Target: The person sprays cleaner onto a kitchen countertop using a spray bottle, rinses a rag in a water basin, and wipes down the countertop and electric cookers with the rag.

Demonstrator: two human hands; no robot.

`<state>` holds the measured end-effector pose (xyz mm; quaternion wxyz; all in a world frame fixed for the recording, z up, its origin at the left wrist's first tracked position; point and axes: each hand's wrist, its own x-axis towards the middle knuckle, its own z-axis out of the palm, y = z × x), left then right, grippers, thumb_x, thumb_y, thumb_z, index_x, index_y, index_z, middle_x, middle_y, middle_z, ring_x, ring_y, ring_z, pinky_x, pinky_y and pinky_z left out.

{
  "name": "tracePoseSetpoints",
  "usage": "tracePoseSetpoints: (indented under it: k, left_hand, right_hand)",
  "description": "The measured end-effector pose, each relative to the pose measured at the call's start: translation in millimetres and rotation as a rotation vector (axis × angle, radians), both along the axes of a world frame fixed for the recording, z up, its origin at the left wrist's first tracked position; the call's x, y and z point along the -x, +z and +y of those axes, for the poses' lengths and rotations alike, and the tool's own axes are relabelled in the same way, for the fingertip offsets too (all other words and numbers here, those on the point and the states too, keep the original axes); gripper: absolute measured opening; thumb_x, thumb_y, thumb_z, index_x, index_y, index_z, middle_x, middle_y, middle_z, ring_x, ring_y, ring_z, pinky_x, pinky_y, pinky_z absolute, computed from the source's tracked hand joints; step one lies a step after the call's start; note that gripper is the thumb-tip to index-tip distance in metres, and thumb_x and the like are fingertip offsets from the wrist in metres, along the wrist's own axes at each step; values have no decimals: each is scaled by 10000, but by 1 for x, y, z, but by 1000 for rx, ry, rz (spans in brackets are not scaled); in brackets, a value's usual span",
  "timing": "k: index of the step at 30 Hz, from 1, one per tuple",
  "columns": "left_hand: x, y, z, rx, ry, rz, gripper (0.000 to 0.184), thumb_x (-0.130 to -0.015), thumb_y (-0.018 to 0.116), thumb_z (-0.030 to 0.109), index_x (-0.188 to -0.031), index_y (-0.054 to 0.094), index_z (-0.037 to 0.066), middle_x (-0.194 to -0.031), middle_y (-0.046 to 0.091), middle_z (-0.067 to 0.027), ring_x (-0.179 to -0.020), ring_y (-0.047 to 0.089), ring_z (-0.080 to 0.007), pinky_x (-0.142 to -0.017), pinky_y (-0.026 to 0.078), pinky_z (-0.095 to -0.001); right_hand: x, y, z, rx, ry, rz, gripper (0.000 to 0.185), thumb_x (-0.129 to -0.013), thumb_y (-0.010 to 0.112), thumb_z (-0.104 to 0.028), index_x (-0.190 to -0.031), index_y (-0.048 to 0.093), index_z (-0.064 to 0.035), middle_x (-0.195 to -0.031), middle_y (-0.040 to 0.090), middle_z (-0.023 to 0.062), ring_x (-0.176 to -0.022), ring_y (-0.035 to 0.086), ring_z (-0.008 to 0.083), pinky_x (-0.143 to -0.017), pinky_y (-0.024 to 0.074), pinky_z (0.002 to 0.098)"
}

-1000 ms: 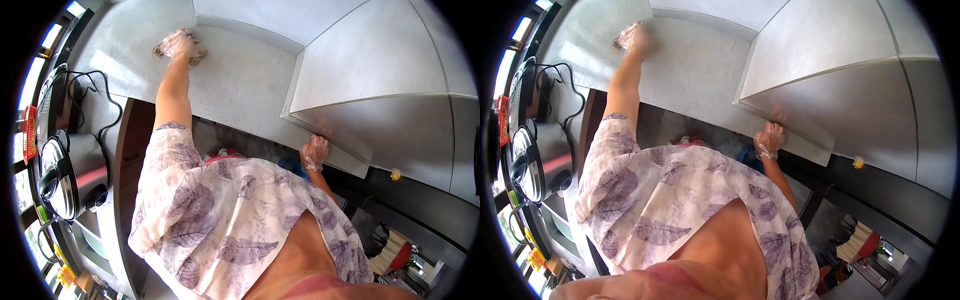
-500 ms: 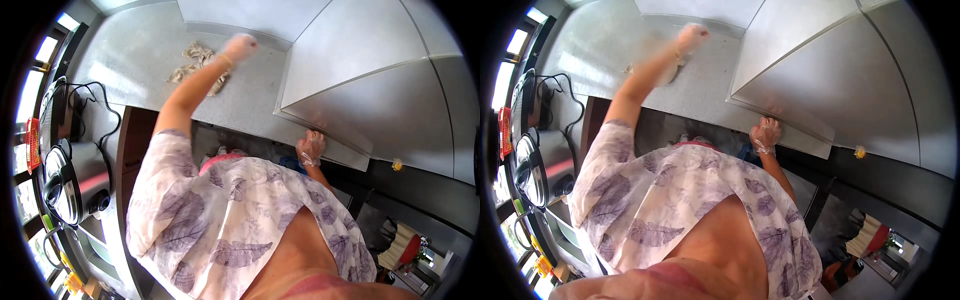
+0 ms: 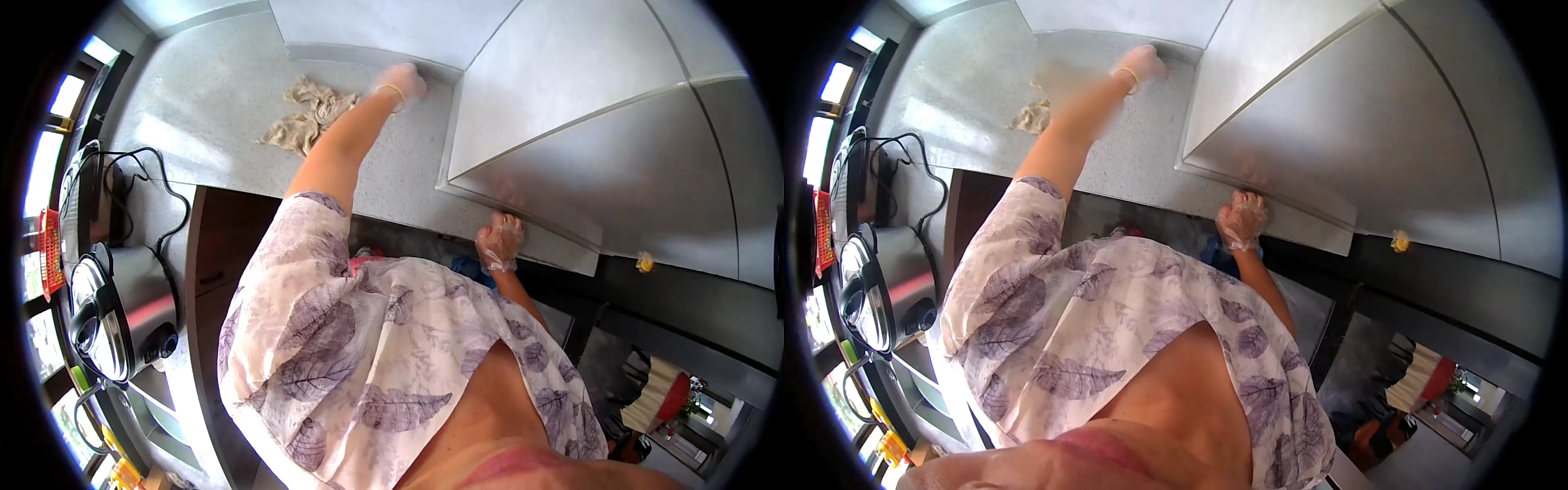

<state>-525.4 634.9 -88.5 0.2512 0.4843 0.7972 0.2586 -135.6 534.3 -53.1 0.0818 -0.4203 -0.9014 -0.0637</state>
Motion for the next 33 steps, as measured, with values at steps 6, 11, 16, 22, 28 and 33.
tracePoseSetpoints:
  k: [6, 11, 16, 22, 28, 33]
  left_hand:
    - [9, -28, 20, -28, 54, -111, 454, -732, 668, 316, -1083, 626, 32, -1148, 595, -196, -1088, 554, -337, -919, 443, -401]
    - [-2, 7, -1, 19, 28, -83, 444, -737, 677, 318, -1065, 634, 22, -1155, 587, -204, -1101, 542, -347, -921, 438, -402]
    - [23, -104, 64, -105, -114, 18, 498, -701, 712, 395, -973, 656, -18, -1050, 616, -221, -1083, 546, -346, -900, 442, -401]
    - [-2, -4, 4, 4, 13, -25, 384, -797, 586, 297, -1069, 631, 30, -1163, 584, -203, -1090, 551, -349, -923, 437, -397]
    - [13, -17, 2, 19, -145, 216, 458, -852, 506, 392, -1180, 572, 79, -1272, 507, -192, -1229, 428, -350, -983, 360, -513]
    - [6, 57, -129, 327, -111, 535, 607, -858, 513, 490, -1381, 393, 206, -1476, 285, -114, -1379, 190, -350, -1040, 164, -668]
  right_hand:
    - [-1, 0, 0, -24, 30, 31, 214, -654, 550, -165, -835, 575, -53, -936, 571, 170, -912, 516, 368, -782, 425, 509]
    - [2, 4, -3, -79, 49, 31, 227, -624, 523, -109, -840, 557, -48, -843, 553, 155, -835, 515, 357, -751, 425, 490]
    - [2, 4, -2, -95, 61, 54, 232, -615, 533, -109, -839, 554, -55, -840, 549, 154, -836, 515, 355, -747, 424, 491]
    - [2, 3, -3, -81, 42, 54, 234, -626, 539, -126, -846, 563, -50, -863, 557, 156, -858, 515, 353, -771, 422, 491]
    - [-4, -1, 1, -14, 47, 59, 223, -638, 551, -152, -833, 569, -46, -868, 573, 156, -893, 515, 352, -807, 414, 483]
    - [4, 8, -4, -34, 76, 89, 224, -630, 525, -103, -840, 561, -34, -843, 572, 168, -832, 520, 357, -769, 415, 479]
